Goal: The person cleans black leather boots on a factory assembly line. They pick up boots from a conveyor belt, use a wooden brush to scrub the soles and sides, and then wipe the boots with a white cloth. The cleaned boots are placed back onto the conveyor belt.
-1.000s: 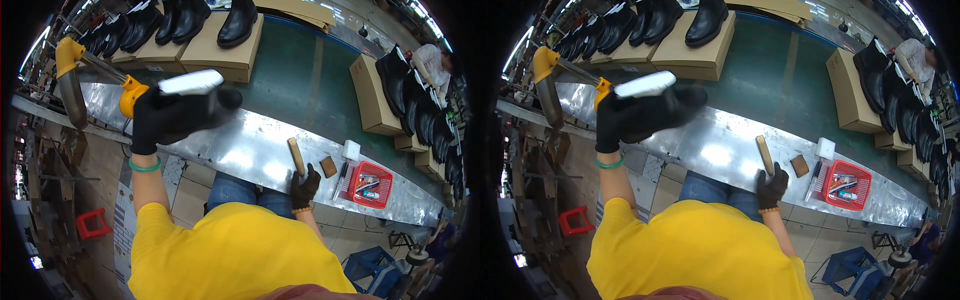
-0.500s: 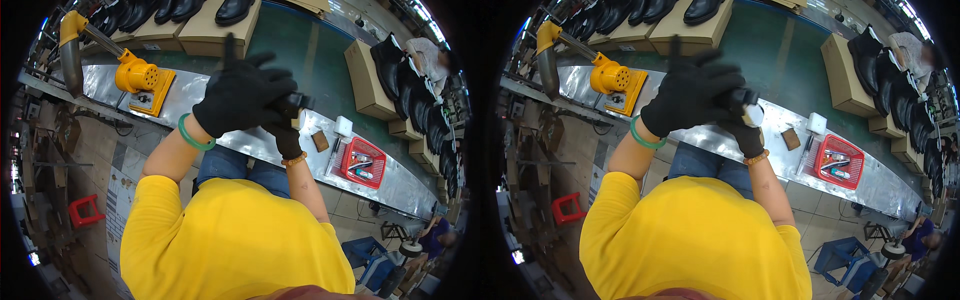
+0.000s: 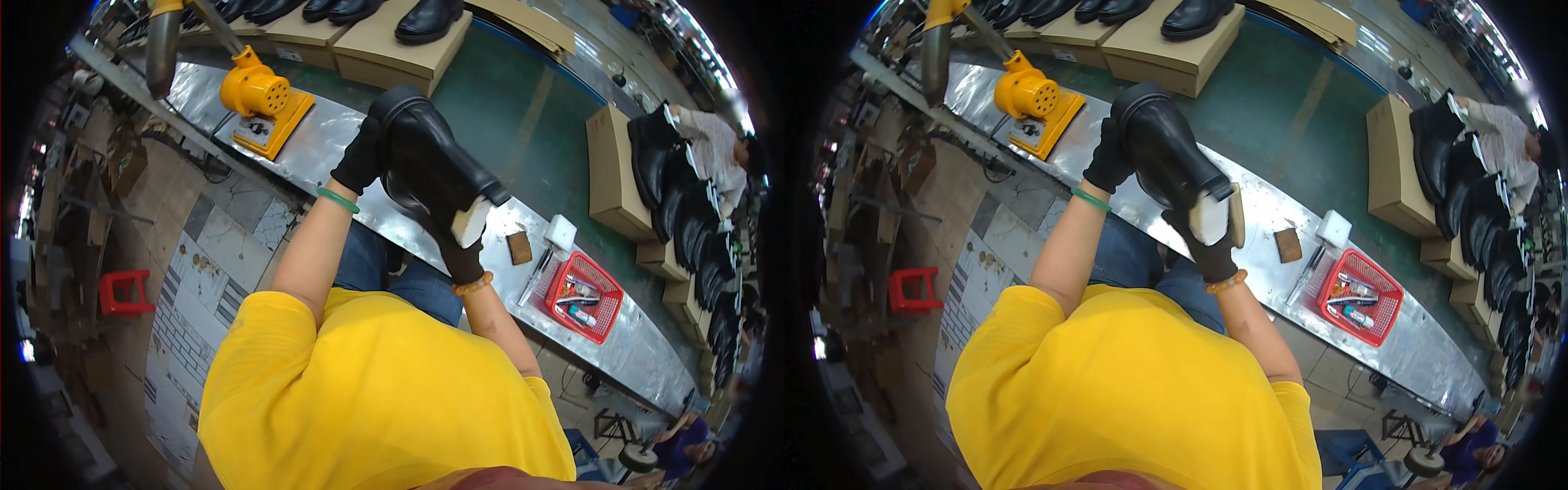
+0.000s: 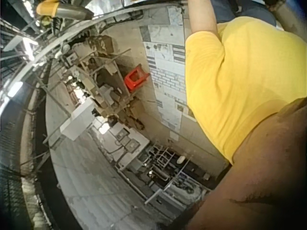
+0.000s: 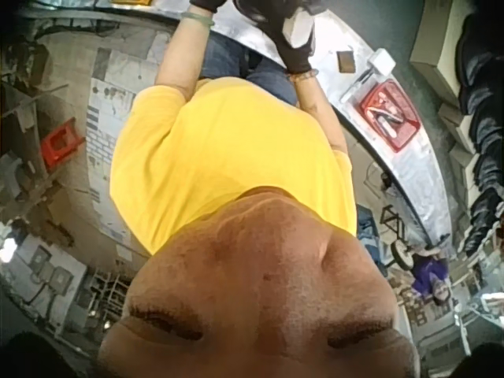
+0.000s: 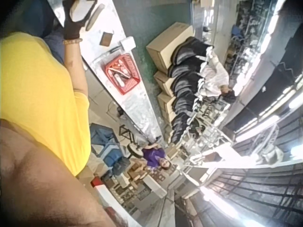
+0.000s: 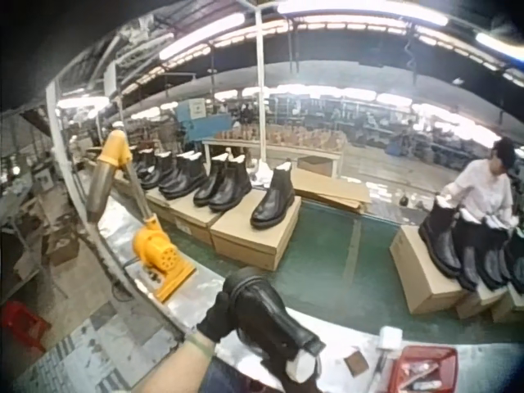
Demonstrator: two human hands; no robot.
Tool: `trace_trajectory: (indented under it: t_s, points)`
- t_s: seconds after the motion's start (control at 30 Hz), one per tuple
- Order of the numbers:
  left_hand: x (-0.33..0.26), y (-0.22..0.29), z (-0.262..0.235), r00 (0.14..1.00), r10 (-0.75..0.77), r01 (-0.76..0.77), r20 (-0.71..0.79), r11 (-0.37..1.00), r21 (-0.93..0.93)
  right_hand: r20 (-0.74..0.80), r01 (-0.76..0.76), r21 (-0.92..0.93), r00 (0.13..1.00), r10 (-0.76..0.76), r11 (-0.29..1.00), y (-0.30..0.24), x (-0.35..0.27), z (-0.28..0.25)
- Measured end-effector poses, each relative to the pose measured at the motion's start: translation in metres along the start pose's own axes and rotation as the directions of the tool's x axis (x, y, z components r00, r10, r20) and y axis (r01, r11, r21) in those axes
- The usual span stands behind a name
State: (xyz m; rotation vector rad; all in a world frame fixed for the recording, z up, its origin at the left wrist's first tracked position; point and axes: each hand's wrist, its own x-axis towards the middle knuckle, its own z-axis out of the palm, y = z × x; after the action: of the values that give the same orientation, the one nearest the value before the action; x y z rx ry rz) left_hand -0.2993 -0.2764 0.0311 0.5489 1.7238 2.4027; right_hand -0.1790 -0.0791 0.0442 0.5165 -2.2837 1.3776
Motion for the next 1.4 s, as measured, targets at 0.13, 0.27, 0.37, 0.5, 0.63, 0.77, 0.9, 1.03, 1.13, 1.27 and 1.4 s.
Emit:
trace_trajectory:
  t_s: [0.13, 0.27, 0.37, 0.5, 0.63, 0.77, 0.9, 1.03, 1.13, 1.27, 1.4]
  points:
    - [-0.011, 0.010, -0.002, 0.979, -0.161, 0.124, -0.122, 0.955, -0.271, -0.065, -0.164, 0.336, 0.978, 0.197, 0.927, -0.019, -0.009, 0.018]
    - [-0.016, -0.026, -0.052, 0.994, -0.015, 0.029, -0.110, 0.992, 0.124, -0.059, -0.089, 0.329, 0.992, 0.115, 0.940, -0.033, 0.000, 0.026]
    - [-0.010, 0.001, -0.024, 0.982, -0.040, 0.140, 0.184, 0.809, -0.571, -0.153, 0.110, 0.131, 0.984, -0.090, 0.985, -0.015, -0.005, 0.034]
    - [-0.016, 0.041, 0.009, 0.942, 0.041, 0.219, 0.334, 0.678, -0.702, -0.116, 0.291, -0.070, 0.948, -0.297, 0.954, -0.038, 0.012, 0.028]
    - [-0.016, 0.038, 0.002, 0.926, 0.096, 0.253, 0.364, 0.556, -0.792, -0.039, 0.313, -0.055, 0.948, -0.315, 0.948, -0.051, 0.024, 0.029]
    - [-0.024, 0.032, -0.018, 0.969, 0.064, 0.150, 0.240, 0.619, -0.771, 0.084, 0.243, -0.047, 0.967, -0.239, 0.969, -0.043, 0.025, 0.020]
    - [-0.042, 0.049, -0.043, 0.948, -0.152, 0.003, -0.280, 0.883, -0.469, 0.185, 0.058, -0.291, 0.983, -0.004, 0.955, 0.013, 0.000, -0.005]
    - [-0.077, 0.087, -0.056, 0.870, -0.021, -0.030, -0.493, 0.995, -0.095, 0.088, -0.284, -0.692, 0.879, 0.468, 0.663, 0.060, -0.043, -0.019]
    - [-0.106, 0.108, -0.074, 0.837, 0.078, -0.002, -0.542, 0.990, 0.140, 0.083, -0.319, -0.742, 0.829, 0.554, 0.589, 0.067, -0.058, -0.022]
    - [-0.129, 0.126, -0.097, 0.761, 0.237, -0.179, -0.604, 0.972, 0.154, -0.058, -0.394, -0.674, 0.872, 0.487, 0.625, 0.080, -0.062, -0.016]
    - [-0.144, 0.132, -0.153, 0.598, 0.123, -0.089, -0.792, 0.992, 0.087, -0.094, -0.486, -0.662, 0.809, 0.580, 0.570, 0.070, -0.049, -0.003]
